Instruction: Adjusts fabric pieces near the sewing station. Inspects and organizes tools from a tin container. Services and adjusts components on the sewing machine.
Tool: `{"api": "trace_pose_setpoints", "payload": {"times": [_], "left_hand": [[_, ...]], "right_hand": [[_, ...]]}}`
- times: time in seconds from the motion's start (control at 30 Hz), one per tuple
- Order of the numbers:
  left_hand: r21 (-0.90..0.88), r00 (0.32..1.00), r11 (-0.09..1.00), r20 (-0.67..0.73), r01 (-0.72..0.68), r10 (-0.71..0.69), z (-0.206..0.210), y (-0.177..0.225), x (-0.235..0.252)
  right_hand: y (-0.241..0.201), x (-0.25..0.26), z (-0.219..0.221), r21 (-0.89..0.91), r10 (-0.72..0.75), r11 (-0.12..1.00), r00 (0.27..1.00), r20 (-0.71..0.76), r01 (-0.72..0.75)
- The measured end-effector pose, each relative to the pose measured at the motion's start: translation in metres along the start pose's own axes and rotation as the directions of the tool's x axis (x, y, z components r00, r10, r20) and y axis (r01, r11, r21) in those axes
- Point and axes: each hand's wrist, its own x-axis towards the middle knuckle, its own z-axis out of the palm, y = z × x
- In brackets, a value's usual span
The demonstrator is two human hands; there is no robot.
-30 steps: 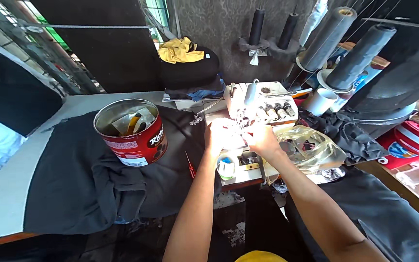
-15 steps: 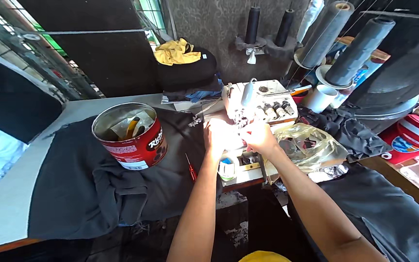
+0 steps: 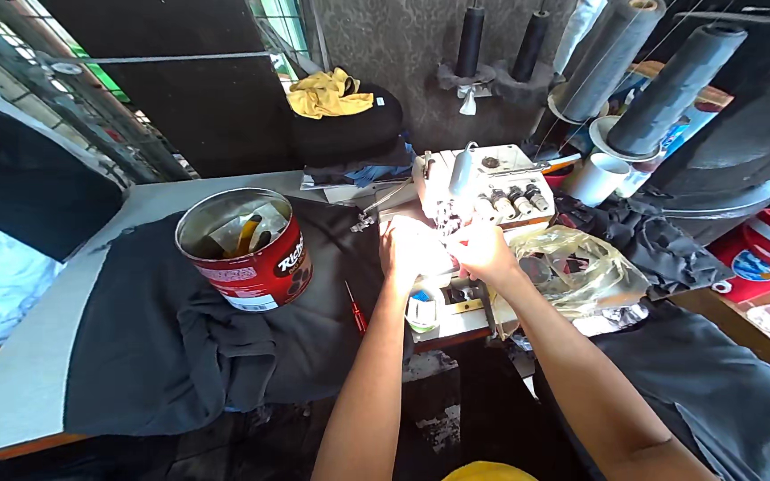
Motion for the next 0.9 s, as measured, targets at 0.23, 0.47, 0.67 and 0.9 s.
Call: {"api": "trace_pose_setpoints", "payload": {"times": [0.23, 0.47, 0.67, 0.9], "left_hand": [[-0.011, 0.996, 0.996, -0.035, -0.084, 0.083, 0.001, -0.005, 0.002], [-0.048, 0.993, 0.993, -0.057, -0.107, 0.104, 0.002, -0.009, 0.005], [-0.062, 0.982, 0.984, -0.106, -0.166, 0.159, 0.005, -0.014, 0.007], [-0.032, 0.974, 0.984, -0.15, -0.174, 0.168, 0.007, -0.013, 0.003]], "right_hand": [[-0.002, -0.007, -0.003, -0.023, 0.026, 0.999, 1.0, -0.011, -0.027], [0.031, -0.032, -0.04, -0.124, -0.109, 0.986, 0.993, 0.052, 0.115], [0.114, -0.044, -0.123, 0.084, -0.087, 0.989, 0.947, -0.309, 0.118], [0.166, 0.065, -0.162, 0.543, 0.269, 0.835, 0.925, -0.267, -0.087]]}}
